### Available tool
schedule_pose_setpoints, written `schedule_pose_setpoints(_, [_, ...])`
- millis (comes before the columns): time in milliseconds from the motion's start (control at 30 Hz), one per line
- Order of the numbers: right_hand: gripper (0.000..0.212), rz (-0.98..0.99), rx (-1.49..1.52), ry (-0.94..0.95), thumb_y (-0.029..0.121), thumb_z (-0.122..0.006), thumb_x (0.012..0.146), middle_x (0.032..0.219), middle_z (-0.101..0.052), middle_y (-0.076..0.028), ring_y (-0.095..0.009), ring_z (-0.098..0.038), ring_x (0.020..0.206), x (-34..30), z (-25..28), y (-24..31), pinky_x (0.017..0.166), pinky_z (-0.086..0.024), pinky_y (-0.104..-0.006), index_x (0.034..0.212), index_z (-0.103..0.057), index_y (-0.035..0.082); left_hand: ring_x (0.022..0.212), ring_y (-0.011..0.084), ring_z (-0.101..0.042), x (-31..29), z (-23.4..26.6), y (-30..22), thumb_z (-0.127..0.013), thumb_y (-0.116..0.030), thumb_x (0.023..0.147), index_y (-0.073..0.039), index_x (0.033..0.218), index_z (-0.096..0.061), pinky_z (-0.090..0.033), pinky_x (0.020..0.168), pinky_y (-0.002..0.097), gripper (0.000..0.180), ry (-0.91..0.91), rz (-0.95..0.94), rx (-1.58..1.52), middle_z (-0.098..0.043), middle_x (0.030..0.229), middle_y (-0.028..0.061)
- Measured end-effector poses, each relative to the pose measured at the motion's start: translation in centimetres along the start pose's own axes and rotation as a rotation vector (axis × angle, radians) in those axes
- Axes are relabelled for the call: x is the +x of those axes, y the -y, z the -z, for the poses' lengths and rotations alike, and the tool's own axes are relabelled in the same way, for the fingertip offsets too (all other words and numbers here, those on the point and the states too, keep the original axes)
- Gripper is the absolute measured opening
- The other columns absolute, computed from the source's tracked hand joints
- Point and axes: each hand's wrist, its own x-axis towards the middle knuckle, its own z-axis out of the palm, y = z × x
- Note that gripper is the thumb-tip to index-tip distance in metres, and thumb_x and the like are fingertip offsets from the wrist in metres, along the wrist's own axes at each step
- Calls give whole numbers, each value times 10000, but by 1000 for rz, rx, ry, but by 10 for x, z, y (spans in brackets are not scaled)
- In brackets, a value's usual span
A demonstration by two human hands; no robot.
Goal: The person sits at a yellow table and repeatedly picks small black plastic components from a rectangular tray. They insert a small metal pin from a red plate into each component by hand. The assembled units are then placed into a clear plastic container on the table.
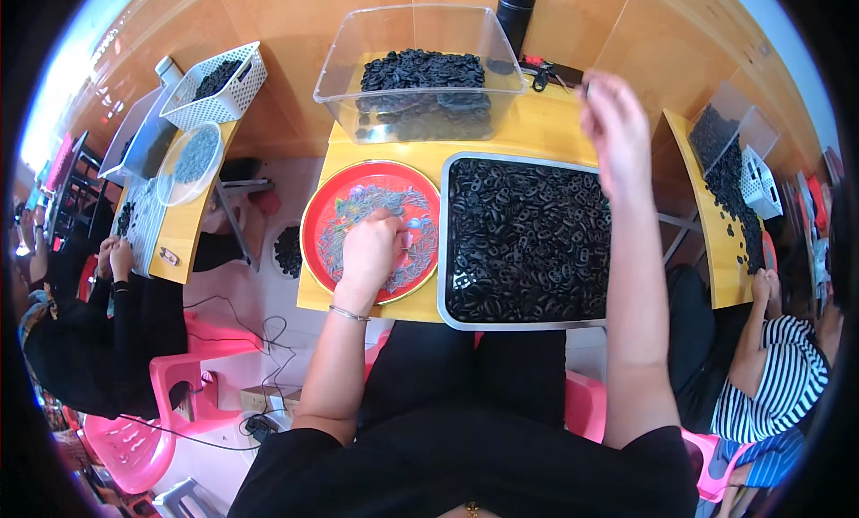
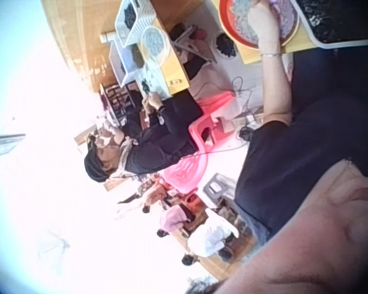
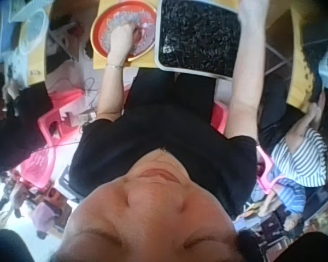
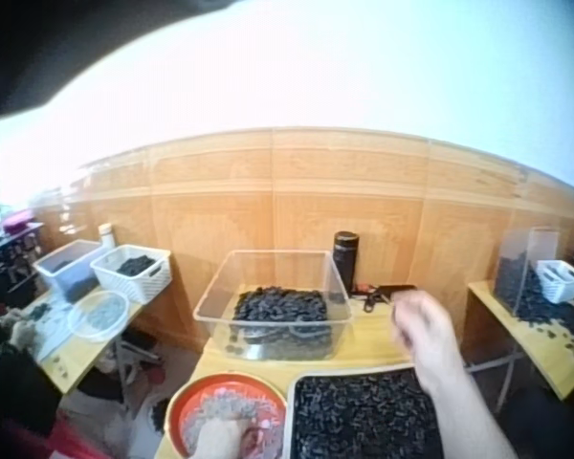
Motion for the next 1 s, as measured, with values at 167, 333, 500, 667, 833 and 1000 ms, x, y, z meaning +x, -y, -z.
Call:
schedule_pose_setpoints(167, [210, 148, -308, 660, 117, -574, 836, 919, -618, -57, -83, -563, 715, 37, -49, 35, 605, -467, -221, 1032, -596, 46, 681, 276, -616, 0, 0, -3, -621, -104, 710, -71, 699, -618, -503, 607, 381, 35, 3, 40, 34, -590, 761, 95])
schedule_pose_setpoints(333, [115, 24, -1525, 1573, 95, -578, 770, 754, -619, -74, -179, -605, 686, 3, -47, 30, 611, -484, -311, 867, -618, 48, 648, 281, -611, -1, -1, -5, -633, -118, 705, -66, 676, -600, -500, 582, 386, 67, -15, 22, 45, -586, 741, 101])
schedule_pose_setpoints(500, [112, 779, -1285, 692, 106, -579, 782, 758, -618, -104, -239, -616, 722, 19, -30, 30, 642, -487, -332, 871, -612, 47, 621, 287, -610, 0, -3, -3, -634, -117, 693, -57, 672, -601, -500, 574, 379, 71, -13, -8, 44, -595, 727, 106])
schedule_pose_setpoints(667, [103, 451, -723, 925, 63, -586, 792, 800, -626, -85, -206, -608, 705, -42, -21, 31, 632, -474, -292, 890, -608, 40, 628, 198, -626, 4, 14, -13, -645, -63, 698, -31, 727, -586, -495, 569, 306, 73, 57, 114, -271, -612, 703, 105])
schedule_pose_setpoints(833, [123, 107, -522, 648, 0, -580, 800, 784, -601, -44, -98, -576, 664, -91, 5, -1, 601, -455, -207, 917, -609, 20, 660, 75, -594, 4, 16, -28, -616, -10, 781, -13, 811, -568, -474, 597, 211, 57, 110, 133, -864, -631, 733, 46])
schedule_pose_setpoints(1000, [154, -102, -249, 404, 27, -598, 806, 781, -618, -36, -83, -589, 642, -119, 9, -20, 591, -472, -211, 960, -608, 29, 690, 81, -609, 4, 10, -62, -593, -9, 831, -19, 911, -586, -485, 623, 189, 81, 260, 169, -1357, -654, 810, 73])
